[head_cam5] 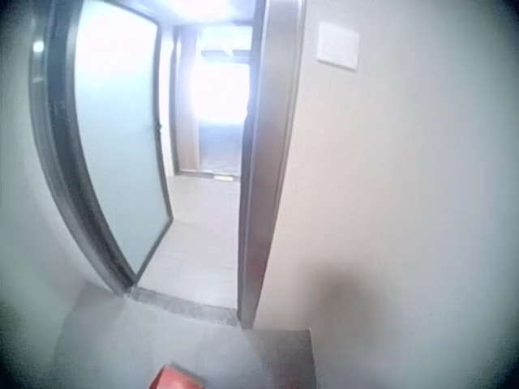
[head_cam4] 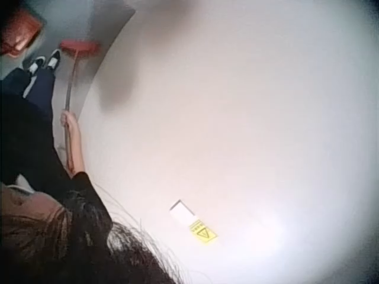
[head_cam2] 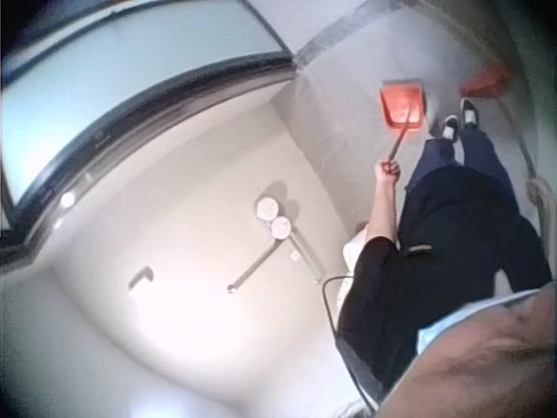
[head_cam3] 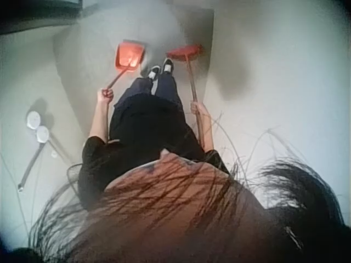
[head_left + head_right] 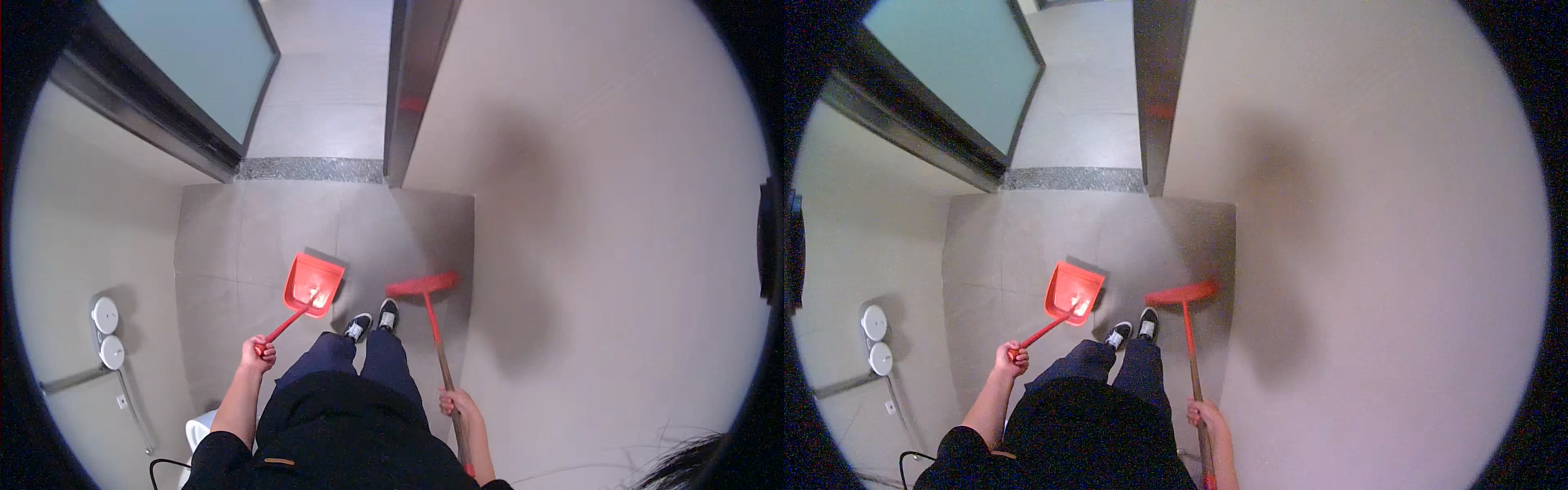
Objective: The person is sweeping the floor using a broom and dustpan across different rooms including a restroom and a garage.
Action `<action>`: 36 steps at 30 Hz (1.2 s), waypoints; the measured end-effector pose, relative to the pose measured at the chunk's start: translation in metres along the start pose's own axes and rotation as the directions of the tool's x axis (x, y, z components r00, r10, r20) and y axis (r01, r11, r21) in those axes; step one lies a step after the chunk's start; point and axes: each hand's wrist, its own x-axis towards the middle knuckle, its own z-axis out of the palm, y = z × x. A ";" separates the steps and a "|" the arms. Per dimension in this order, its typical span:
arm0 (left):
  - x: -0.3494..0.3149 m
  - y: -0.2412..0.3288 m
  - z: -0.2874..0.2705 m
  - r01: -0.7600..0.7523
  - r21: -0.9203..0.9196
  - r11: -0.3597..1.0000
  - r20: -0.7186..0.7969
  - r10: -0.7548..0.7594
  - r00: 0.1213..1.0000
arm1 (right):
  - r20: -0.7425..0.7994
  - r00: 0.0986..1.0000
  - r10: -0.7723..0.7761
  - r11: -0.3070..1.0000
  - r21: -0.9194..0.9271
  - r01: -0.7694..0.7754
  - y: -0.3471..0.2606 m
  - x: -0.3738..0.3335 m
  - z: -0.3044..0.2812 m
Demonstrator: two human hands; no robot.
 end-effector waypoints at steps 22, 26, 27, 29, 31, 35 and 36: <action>-0.035 0.070 -0.013 -0.053 -0.373 0.926 -0.016 0.051 0.999 | 0.215 0.976 0.033 0.943 -0.331 0.041 -0.186 -0.002 0.274; -0.013 0.108 -0.010 -0.025 -0.449 0.893 -0.025 0.015 1.000 | 0.240 0.967 0.084 0.954 -0.299 -0.009 -0.234 0.015 0.357; -0.014 0.113 -0.009 -0.017 -0.444 0.896 -0.028 0.006 1.000 | 0.212 0.975 0.060 0.949 -0.315 0.011 -0.238 0.017 0.370; -0.015 0.145 0.014 -0.046 -0.478 0.877 -0.087 0.005 0.996 | 0.231 0.967 0.108 0.944 -0.329 -0.027 -0.268 0.032 0.406; 0.007 0.161 0.019 -0.019 -0.533 0.846 -0.047 -0.007 0.999 | 0.197 0.970 0.145 0.928 -0.367 -0.065 -0.295 0.039 0.436; 0.009 0.191 0.034 -0.059 -0.570 0.819 -0.040 0.044 0.998 | 0.157 0.980 0.119 0.863 -0.505 -0.024 -0.324 0.050 0.483; 0.014 0.196 0.041 -0.060 -0.586 0.808 -0.037 0.047 0.998 | 0.155 0.982 0.106 0.819 -0.573 0.002 -0.335 0.054 0.496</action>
